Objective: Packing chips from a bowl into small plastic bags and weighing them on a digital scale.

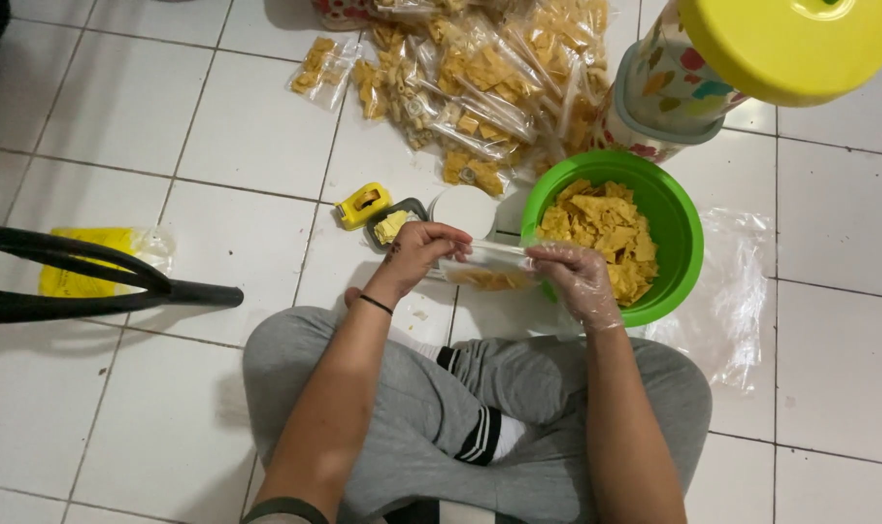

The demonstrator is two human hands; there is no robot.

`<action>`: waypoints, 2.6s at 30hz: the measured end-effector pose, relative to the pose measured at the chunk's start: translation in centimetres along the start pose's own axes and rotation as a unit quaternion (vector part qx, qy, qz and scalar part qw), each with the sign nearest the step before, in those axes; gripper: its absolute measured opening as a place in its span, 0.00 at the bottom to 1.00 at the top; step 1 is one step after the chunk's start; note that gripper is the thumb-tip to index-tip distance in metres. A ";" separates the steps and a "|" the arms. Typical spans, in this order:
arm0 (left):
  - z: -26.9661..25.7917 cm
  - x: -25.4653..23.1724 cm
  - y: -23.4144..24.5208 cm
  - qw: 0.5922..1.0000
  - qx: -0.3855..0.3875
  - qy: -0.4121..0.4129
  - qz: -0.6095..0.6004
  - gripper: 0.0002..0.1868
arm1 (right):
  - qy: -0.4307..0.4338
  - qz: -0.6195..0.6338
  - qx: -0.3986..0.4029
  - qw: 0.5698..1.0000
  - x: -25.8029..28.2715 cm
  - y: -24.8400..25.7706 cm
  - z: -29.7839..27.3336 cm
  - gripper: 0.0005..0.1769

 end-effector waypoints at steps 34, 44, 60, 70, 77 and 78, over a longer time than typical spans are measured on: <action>-0.4 -0.2 0.4 0.997 0.043 0.020 0.065 0.11 | -0.025 0.019 -0.016 0.999 -0.8 -0.6 0.1 0.07; 0.0 1.8 0.8 0.998 0.034 0.016 -0.052 0.10 | 0.129 0.024 0.035 0.991 1.2 -1.2 -0.7 0.09; -1.2 3.1 0.4 0.988 0.040 0.115 0.098 0.10 | -0.060 -0.123 0.110 0.984 -1.6 -3.9 -3.7 0.11; -1.5 4.5 -0.8 0.975 0.067 0.138 0.162 0.10 | -0.080 -0.202 0.205 0.954 -0.7 -4.5 -4.0 0.10; -3.5 0.7 -1.1 0.934 0.038 0.128 0.330 0.05 | -0.110 -0.220 0.239 0.939 -1.2 -4.9 -4.0 0.08; -3.8 0.1 -1.0 0.922 0.030 0.120 0.367 0.05 | -0.105 -0.214 0.247 0.939 -0.9 -4.9 -4.0 0.07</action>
Point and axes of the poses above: each hand's wrist, its own z-axis towards the middle knuckle, its own y-axis out of the back of the hand, x = y × z, the point moved 3 cm from there along z, towards the middle knuckle, and after that the axes turned 12 degrees about y, right-handed, at the moved point
